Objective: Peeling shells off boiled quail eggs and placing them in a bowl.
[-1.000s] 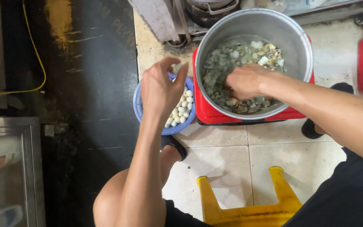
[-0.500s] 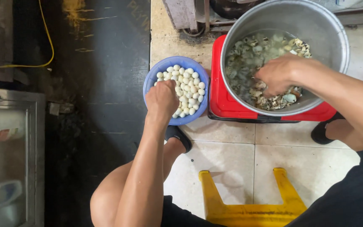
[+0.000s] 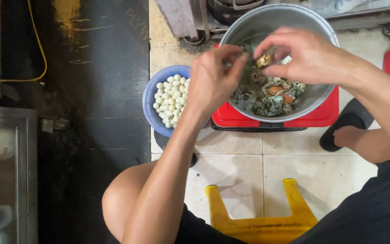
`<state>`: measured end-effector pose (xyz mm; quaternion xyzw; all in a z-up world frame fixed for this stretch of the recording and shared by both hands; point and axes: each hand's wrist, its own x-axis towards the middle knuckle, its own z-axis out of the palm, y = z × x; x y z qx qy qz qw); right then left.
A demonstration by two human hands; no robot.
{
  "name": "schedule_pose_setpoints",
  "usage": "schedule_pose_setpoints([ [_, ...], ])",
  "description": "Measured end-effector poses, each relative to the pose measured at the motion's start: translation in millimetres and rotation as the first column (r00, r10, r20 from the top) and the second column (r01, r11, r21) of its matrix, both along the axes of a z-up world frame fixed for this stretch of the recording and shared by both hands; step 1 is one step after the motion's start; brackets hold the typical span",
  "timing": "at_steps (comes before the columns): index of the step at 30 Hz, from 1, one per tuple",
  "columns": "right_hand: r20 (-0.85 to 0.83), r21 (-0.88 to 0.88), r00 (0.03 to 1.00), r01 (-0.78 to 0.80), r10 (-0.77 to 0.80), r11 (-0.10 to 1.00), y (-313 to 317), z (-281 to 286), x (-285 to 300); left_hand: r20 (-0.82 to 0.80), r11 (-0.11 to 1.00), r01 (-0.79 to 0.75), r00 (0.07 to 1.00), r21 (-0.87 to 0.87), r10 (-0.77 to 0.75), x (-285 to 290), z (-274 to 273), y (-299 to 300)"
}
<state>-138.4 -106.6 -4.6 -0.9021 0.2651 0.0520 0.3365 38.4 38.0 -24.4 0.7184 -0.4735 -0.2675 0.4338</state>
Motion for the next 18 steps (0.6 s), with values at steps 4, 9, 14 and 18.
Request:
schedule_pose_setpoints([
  [4,0.192,0.037,0.981,0.029,-0.035,0.999,-1,10,-12,-0.190,0.995,0.057,0.979,-0.081,-0.071,-21,-14,-17],
  [9,0.345,0.200,0.916,0.143,-0.206,0.969,0,19,-26,-0.810,0.991,0.057,0.571,-0.121,-0.131,-36,-25,-42],
  [14,0.349,0.174,0.908,0.180,-0.231,0.968,-1,34,-39,-0.791,0.996,-0.002,0.608,-0.085,-0.066,-40,-23,-54],
  [18,-0.045,0.001,0.905,0.424,-0.423,0.906,6,52,-39,-0.771,0.998,-0.041,0.633,0.054,0.068,-38,-23,-58],
])
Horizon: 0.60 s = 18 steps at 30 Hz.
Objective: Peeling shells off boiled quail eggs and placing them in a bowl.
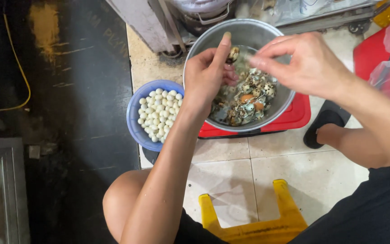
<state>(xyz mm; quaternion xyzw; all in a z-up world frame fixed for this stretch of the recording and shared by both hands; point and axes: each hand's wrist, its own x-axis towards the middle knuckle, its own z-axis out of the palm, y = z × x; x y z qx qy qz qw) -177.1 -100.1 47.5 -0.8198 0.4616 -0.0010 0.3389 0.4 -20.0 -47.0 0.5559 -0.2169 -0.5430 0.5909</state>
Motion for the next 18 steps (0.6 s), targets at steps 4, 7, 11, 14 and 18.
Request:
schedule_pose_setpoints([
  [4,0.341,-0.307,0.877,-0.237,0.339,0.922,-3,-24,-10,-0.098,1.000,-0.010,0.995,0.010,0.011,-4,2,3],
  [7,0.583,-0.173,0.774,-0.179,0.247,0.968,5,-22,-1,-0.186,0.999,-0.011,0.982,-0.036,0.004,-6,0,4],
  [11,0.475,-0.408,0.806,-0.156,0.355,0.900,11,-20,2,-0.265,0.997,0.052,0.962,-0.052,-0.064,-10,7,4],
  [14,0.512,-0.434,0.796,-0.084,0.323,0.897,8,-30,0,-0.277,0.984,0.017,0.959,-0.177,-0.066,-7,2,7],
  [18,0.523,-0.355,0.842,0.074,0.133,0.932,14,-31,-3,-0.359,0.974,-0.004,0.930,-0.227,-0.080,-9,-15,3],
])
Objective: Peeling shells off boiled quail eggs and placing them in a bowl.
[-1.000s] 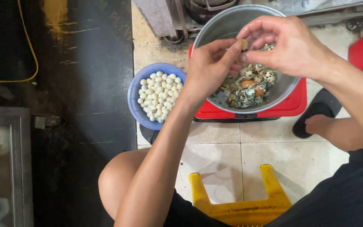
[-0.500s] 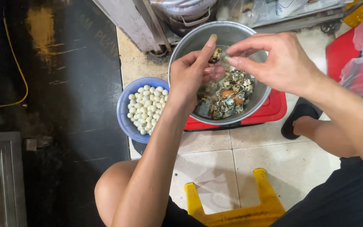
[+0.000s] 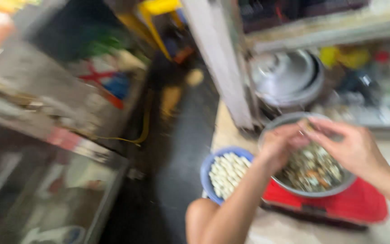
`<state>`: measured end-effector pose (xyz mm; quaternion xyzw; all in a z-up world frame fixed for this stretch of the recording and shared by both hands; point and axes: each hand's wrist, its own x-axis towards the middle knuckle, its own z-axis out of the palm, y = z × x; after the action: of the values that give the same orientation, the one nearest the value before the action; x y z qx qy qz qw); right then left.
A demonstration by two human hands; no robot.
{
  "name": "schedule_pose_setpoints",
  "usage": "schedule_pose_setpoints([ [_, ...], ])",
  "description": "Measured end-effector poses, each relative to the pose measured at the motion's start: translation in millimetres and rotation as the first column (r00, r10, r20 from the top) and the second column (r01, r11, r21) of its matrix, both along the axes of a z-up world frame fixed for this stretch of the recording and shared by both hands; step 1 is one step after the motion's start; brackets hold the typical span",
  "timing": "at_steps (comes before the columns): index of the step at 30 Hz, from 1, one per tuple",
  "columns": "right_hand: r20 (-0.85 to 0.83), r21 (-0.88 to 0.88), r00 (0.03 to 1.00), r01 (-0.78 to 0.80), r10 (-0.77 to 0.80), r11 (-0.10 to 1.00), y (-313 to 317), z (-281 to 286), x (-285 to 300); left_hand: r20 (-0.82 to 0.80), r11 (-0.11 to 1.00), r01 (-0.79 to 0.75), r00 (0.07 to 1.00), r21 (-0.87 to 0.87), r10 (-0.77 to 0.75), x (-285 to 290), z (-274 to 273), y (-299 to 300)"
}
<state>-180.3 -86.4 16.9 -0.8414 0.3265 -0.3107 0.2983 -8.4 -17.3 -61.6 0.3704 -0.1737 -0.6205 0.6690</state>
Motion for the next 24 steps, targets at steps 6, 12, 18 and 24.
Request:
schedule_pose_setpoints([
  [6,0.010,0.082,1.000,0.020,-0.021,0.996,-10,-21,-20,-0.169,0.988,0.122,0.980,0.095,-0.104,-12,-3,-1],
  [12,-0.015,0.215,1.000,0.004,0.000,0.977,-6,-18,-31,-0.155,0.976,0.164,0.978,0.139,-0.142,-4,-22,-13],
  [18,0.315,0.090,0.949,-0.045,0.015,0.995,4,-14,-20,0.055,0.985,-0.081,0.996,0.154,0.073,-32,21,-15],
  [24,0.035,0.078,0.981,0.190,-0.193,0.979,-1,-19,-10,-0.076,0.999,-0.030,0.997,0.030,0.032,-19,-14,-28],
])
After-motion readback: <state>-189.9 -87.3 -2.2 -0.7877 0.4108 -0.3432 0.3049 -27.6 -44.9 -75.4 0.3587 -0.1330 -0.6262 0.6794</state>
